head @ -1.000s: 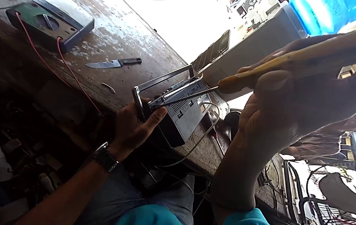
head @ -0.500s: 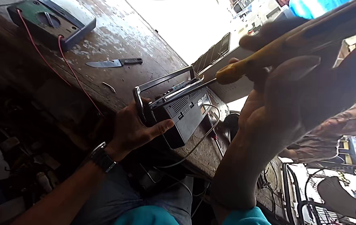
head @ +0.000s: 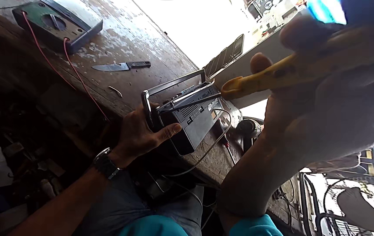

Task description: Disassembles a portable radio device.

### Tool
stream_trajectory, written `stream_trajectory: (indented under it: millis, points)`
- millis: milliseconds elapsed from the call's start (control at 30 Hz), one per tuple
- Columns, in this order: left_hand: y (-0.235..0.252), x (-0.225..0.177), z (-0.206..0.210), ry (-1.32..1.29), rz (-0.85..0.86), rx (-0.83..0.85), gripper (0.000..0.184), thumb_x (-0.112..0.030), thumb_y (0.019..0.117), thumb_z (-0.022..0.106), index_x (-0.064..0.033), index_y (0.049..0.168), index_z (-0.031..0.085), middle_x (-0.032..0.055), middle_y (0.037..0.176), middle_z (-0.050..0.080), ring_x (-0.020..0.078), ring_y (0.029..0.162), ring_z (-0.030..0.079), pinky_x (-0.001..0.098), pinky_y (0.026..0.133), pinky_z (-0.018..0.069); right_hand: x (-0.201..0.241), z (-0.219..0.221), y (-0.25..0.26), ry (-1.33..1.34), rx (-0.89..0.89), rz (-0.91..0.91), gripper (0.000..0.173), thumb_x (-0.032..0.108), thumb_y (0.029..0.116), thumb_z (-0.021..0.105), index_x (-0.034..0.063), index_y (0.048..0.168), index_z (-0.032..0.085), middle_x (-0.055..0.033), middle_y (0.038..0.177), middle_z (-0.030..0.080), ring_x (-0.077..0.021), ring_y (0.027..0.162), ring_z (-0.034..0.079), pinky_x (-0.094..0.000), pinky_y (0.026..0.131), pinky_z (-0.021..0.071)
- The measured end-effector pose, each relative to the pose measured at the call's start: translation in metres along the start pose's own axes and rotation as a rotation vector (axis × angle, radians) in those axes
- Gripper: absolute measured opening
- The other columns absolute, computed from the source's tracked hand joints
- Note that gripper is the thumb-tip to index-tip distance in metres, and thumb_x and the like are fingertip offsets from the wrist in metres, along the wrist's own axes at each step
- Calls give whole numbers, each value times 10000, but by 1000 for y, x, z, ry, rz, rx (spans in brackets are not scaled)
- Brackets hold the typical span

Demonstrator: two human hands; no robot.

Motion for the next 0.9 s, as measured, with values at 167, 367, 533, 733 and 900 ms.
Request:
stream_trajectory:
  millis: [167,367,533,733,900]
  points:
    - [0,1,0,18,5,-6,718,-736,754,729,-160,1172,637,-55,953,709,46,845,680,313,708,572,-3,-5,1,-150,-48,-62,410,102,927,746,4,1200,457,-184,1072,643,-384,975,702,-582,859,628]
    - [0,1,0,29,6,-2,717,-729,771,716,-147,1180,631,-50,947,714,52,852,685,324,714,573,3,-13,-2,-321,-19,-189,341,94,950,725,-4,1192,505,-136,1085,676,-299,1017,701,-488,909,610]
    - [2,0,0,1,18,-7,692,-702,769,736,-140,1161,638,-46,953,713,46,850,685,312,713,578,-1,-7,1,-148,16,-31,243,6,1011,547,-34,1231,453,-252,1223,638,-451,1148,656,-602,964,585]
    - [2,1,0,27,5,18,725,-732,774,707,-140,1187,636,-39,993,725,54,891,692,330,755,582,5,-5,-1,-347,-54,-249,393,-6,903,742,-48,1194,481,-150,1082,659,-298,1011,696,-478,905,618]
    - [3,2,-1,27,15,25,705,-720,778,714,-141,1173,641,-45,984,722,48,877,691,324,750,587,1,-4,1,-122,-3,-54,216,6,999,585,-36,1187,486,-244,1156,657,-438,1070,684,-599,921,607]
Point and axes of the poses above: each hand's wrist, its own y-axis towards the middle knuckle, its own z-axis out of the palm, x = y × z, the point moved 5 cm from there along y, towards the middle knuckle
